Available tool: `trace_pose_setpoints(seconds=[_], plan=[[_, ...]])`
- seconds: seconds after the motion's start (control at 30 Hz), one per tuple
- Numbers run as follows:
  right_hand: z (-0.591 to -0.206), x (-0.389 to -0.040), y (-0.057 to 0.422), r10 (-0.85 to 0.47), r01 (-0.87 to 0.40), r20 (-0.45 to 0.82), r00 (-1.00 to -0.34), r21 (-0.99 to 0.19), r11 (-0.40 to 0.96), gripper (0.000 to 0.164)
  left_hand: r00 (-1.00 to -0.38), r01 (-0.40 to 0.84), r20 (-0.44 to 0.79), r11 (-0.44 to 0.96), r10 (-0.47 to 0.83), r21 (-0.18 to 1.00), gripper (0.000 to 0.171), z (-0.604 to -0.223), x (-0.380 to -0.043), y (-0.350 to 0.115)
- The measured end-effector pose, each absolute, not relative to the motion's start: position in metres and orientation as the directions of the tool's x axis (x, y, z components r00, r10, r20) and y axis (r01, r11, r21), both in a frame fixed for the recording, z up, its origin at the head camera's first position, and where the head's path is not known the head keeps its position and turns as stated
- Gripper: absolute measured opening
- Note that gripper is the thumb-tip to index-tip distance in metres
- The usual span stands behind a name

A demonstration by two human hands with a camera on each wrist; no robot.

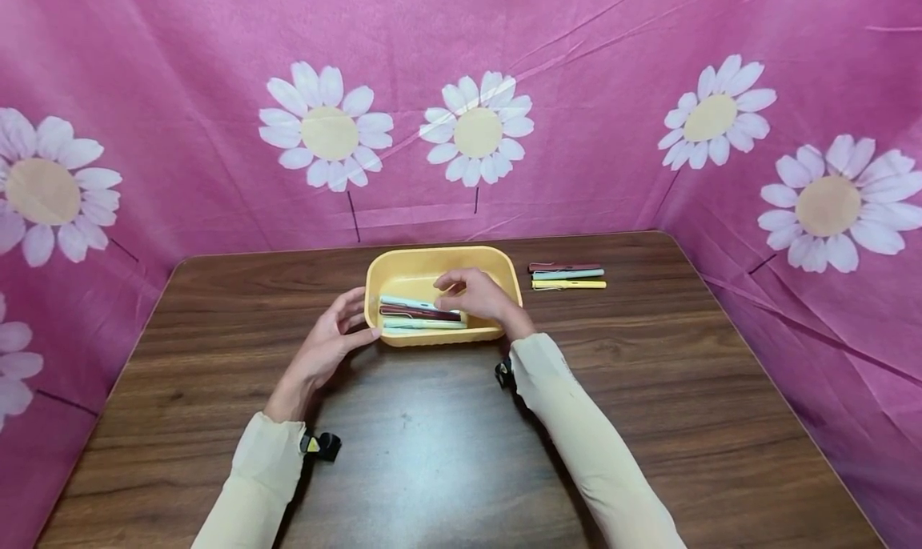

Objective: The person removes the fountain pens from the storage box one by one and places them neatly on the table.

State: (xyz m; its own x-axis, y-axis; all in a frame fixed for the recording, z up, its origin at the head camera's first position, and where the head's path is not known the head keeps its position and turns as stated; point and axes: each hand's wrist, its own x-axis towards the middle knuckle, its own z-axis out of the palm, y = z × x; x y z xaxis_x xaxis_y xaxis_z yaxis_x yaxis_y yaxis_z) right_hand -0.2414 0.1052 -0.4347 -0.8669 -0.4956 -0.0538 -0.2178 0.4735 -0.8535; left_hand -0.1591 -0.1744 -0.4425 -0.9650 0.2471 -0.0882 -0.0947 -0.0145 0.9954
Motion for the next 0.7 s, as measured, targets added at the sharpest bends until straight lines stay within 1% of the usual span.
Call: trace_pose_setpoints(seconds=[0.27,0.43,0.57,0.7], plan=[[-0.4367,-0.2422,0.1034,-0.554,-0.232,-0.147,-0.820,-0.799,0.555,0.038,-0.966,-0.103,-0.094,-0.025,0.242,0.994,0.081,-0.4421,-0.1589,-0.1732],[-0.4364,-0.2420,0.1021,-0.577,-0.275,-0.154,-0.802,-0.763,0.585,0.030,-0.967,-0.103,-0.094,-0.023,0.237,0.994,0.082,-0.4425,-0.1587,-0.1730],[-0.4350,-0.2409,0.1018,-0.580,-0.302,-0.153,-0.800,-0.733,0.609,0.020,-0.967,-0.091,-0.084,-0.021,0.240,0.996,0.082,-0.4437,-0.1593,-0.1732],[-0.4352,-0.2412,0.1021,-0.574,-0.301,-0.154,-0.804,-0.728,0.617,0.016,-0.967,-0.083,-0.075,-0.023,0.244,0.996,0.081,-0.4445,-0.1605,-0.1739]])
